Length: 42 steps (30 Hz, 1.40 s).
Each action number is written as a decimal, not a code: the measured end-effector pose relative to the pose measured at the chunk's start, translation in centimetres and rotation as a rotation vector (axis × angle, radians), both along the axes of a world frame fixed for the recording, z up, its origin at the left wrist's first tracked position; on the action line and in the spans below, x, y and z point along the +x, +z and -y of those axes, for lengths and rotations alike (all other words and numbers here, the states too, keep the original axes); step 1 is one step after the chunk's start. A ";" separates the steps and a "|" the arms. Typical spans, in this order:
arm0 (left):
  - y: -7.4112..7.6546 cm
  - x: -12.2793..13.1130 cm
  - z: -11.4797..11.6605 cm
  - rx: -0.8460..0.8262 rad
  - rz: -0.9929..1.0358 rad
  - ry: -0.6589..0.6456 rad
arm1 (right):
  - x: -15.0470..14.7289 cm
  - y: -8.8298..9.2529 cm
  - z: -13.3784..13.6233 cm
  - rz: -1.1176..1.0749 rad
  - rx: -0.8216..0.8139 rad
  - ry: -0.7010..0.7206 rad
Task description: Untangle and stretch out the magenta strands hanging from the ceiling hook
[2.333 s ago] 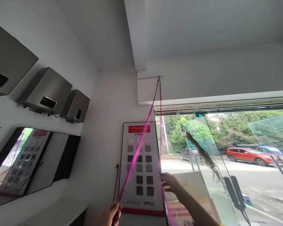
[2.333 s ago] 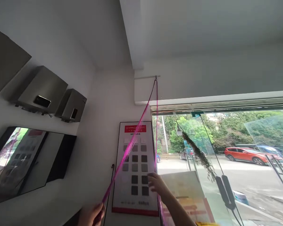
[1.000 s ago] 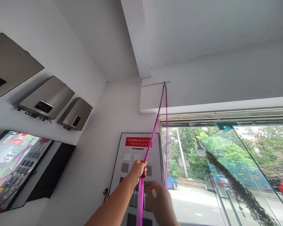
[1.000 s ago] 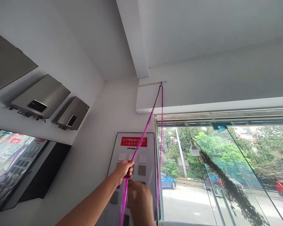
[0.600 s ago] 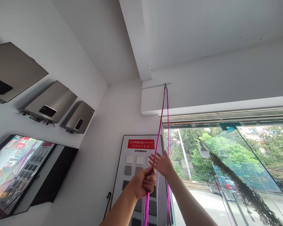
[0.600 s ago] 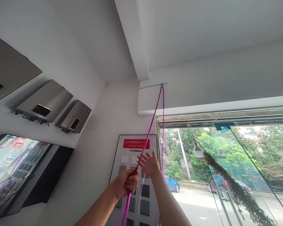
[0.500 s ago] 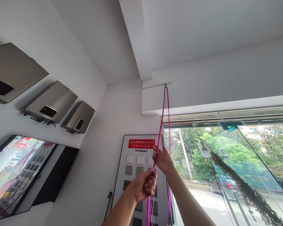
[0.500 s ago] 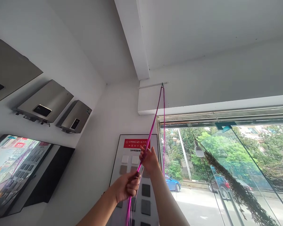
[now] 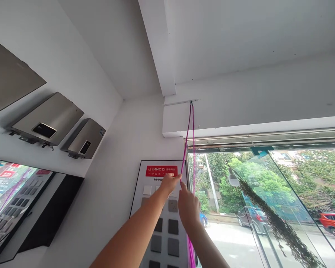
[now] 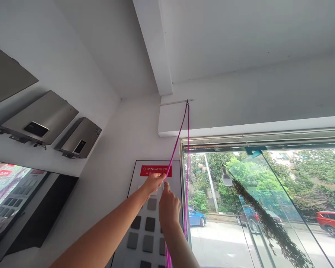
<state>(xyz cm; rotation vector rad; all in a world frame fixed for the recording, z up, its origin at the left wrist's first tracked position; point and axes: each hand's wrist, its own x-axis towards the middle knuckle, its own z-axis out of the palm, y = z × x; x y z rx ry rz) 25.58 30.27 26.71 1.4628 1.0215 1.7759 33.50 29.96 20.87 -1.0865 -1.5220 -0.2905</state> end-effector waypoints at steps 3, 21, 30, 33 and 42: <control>1.2 2.2 -1.5 -0.056 0.014 -0.046 | 0.5 -1.5 1.0 0.227 -0.052 -0.064; -4.4 0.0 -0.9 -0.358 -0.062 -0.496 | 3.0 3.6 -5.1 -0.775 -0.305 1.191; -2.1 -1.5 -3.1 -0.070 -0.103 -0.007 | 3.2 3.1 -5.3 -0.721 -0.218 1.054; -0.2 -0.3 -3.3 -0.022 -0.133 -0.001 | 3.0 2.4 -5.5 -0.702 -0.233 1.024; 4.3 4.8 -5.6 -0.041 -0.169 0.034 | 3.6 1.0 -7.1 -0.701 -0.190 0.875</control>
